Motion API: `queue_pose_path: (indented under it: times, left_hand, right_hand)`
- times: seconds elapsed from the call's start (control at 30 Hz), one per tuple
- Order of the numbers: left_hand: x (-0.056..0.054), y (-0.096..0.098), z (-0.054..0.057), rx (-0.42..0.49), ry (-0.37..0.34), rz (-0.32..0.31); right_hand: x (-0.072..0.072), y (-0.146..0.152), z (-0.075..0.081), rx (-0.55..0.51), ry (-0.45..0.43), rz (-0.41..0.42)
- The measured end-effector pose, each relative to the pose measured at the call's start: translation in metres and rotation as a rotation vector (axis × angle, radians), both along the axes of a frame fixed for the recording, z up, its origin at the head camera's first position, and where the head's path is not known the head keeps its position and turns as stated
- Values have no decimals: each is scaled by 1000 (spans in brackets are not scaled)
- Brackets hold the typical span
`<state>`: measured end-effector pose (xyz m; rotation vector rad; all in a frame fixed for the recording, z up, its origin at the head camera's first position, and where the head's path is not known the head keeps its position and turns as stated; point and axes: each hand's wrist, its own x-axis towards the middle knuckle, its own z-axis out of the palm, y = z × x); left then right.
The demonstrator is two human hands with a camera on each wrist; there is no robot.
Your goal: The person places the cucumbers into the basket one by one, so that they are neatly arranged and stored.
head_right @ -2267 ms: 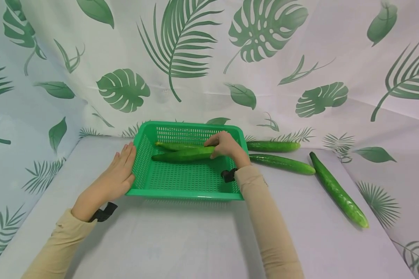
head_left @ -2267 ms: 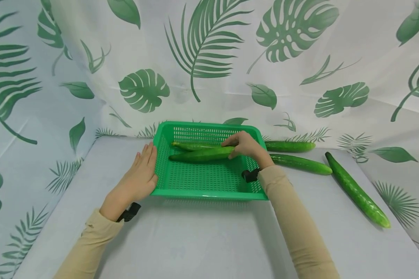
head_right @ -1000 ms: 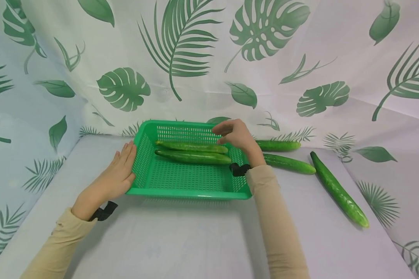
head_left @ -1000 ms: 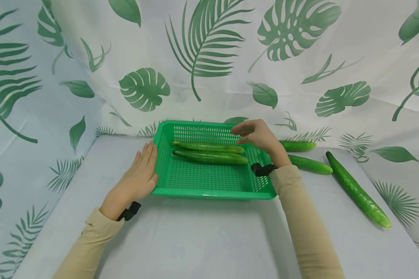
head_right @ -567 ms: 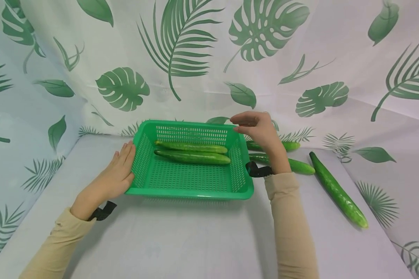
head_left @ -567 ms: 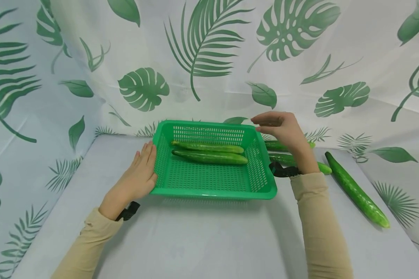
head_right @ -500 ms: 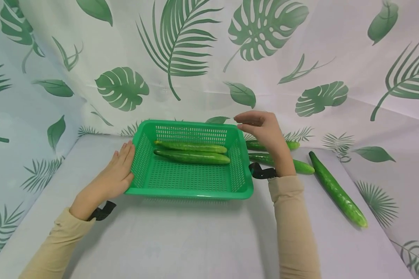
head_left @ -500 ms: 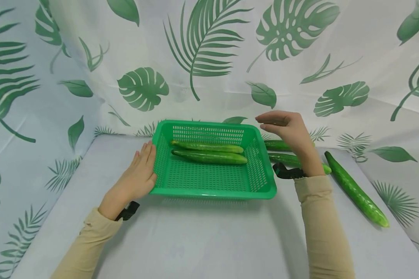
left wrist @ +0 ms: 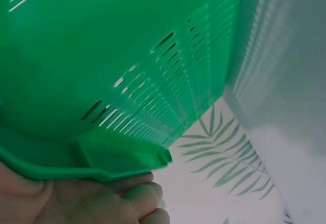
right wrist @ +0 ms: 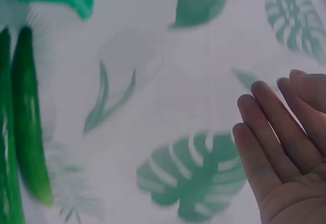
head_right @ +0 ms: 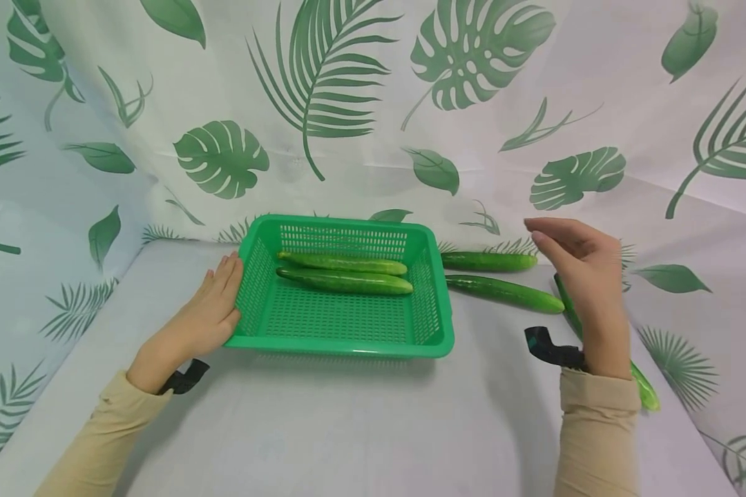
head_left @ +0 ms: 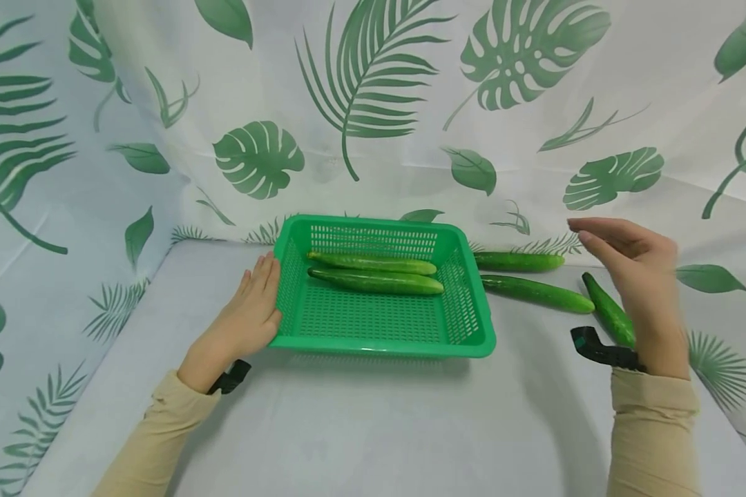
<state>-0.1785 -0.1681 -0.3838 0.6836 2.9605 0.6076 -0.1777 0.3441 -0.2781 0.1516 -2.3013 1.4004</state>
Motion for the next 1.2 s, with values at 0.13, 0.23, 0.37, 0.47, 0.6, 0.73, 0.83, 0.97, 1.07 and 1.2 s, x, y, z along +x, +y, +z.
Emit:
queue_pose_path:
  times: [0.13, 0.23, 0.37, 0.47, 0.6, 0.73, 0.83, 0.97, 1.07, 1.2]
  left_hand:
    - [1, 1, 1, 2, -5, 1]
    - [1, 2, 1, 3, -8, -2]
    - [2, 3, 1, 3, -8, -4]
    - [3, 4, 0, -2, -6, -2]
    - [4, 4, 0, -13, -3, -3]
    - [4, 3, 1, -7, 0, -6]
    - [3, 2, 1, -9, -1, -3]
    - [1, 1, 1, -13, 5, -9]
    - [0, 2, 2, -8, 7, -12]
    - [1, 2, 3, -8, 2, -6]
  right_hand:
    - [15, 38, -12, -11, -22, -184]
    - [27, 64, -28, -18, -54, -295]
    - [44, 94, -52, -80, -121, -377]
    - [54, 112, -68, -134, -196, -474]
    - [63, 134, -89, -235, -305, -595]
    - [70, 156, -109, -316, -400, -617]
    - [74, 167, -121, -267, -466, -608]
    - [79, 179, -136, -181, -543, -568]
    - [81, 189, -147, -198, -576, -510]
    - [78, 200, -163, -210, -647, -484]
